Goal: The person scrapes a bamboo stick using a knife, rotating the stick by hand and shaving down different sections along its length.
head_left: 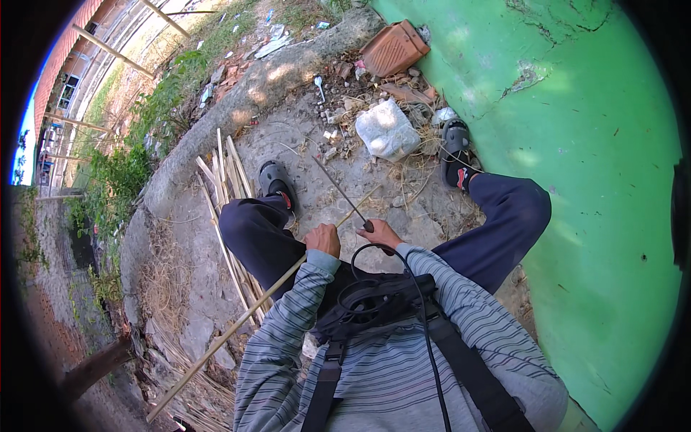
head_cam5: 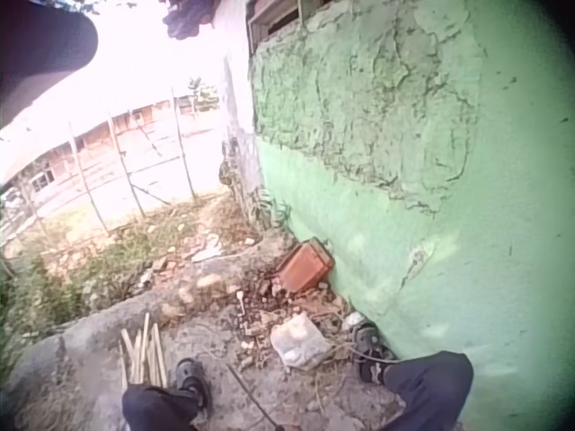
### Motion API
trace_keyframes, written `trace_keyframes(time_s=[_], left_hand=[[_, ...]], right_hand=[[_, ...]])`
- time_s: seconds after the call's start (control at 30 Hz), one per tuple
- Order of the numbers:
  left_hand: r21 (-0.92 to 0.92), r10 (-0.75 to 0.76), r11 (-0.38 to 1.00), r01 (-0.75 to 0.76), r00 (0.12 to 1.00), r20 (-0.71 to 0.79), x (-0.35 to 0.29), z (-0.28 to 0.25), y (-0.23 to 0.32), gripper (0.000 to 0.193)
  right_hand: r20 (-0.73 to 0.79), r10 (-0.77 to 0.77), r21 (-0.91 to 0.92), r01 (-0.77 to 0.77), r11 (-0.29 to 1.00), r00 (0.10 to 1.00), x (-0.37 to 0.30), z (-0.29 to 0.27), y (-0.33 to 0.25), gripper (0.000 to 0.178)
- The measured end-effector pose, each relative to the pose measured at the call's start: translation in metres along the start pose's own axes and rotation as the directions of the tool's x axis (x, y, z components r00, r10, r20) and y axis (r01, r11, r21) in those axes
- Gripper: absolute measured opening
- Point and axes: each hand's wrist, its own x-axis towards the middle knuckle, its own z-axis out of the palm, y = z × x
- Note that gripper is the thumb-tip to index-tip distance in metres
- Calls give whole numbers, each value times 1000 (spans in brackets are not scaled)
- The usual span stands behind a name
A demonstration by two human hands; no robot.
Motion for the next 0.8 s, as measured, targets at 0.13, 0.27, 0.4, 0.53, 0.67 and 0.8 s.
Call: trace_keyframes(time_s=[0.13,0.27,0.4,0.53,0.67,0.8], left_hand=[[-14,-16,1000,16,1000,27,3,0,0,14],[-11,-4,1000,4,1000,19,3,-3,3,14],[2,-36,999,36,995,97,5,-2,8,15],[8,-81,997,81,975,207,16,11,10,21],[-15,-67,997,70,982,178,29,46,6,26],[23,-71,997,68,986,153,33,54,10,25]], right_hand=[[45,-80,76,77,994,996,1,8,-6,48],[3,-41,123,40,992,999,4,5,5,47],[-7,103,6,-103,995,995,2,-11,11,50],[-26,106,9,-106,994,994,-1,-8,7,49],[-38,5,10,-5,1000,999,1,0,2,48],[-11,-61,60,62,996,998,6,6,1,45]])
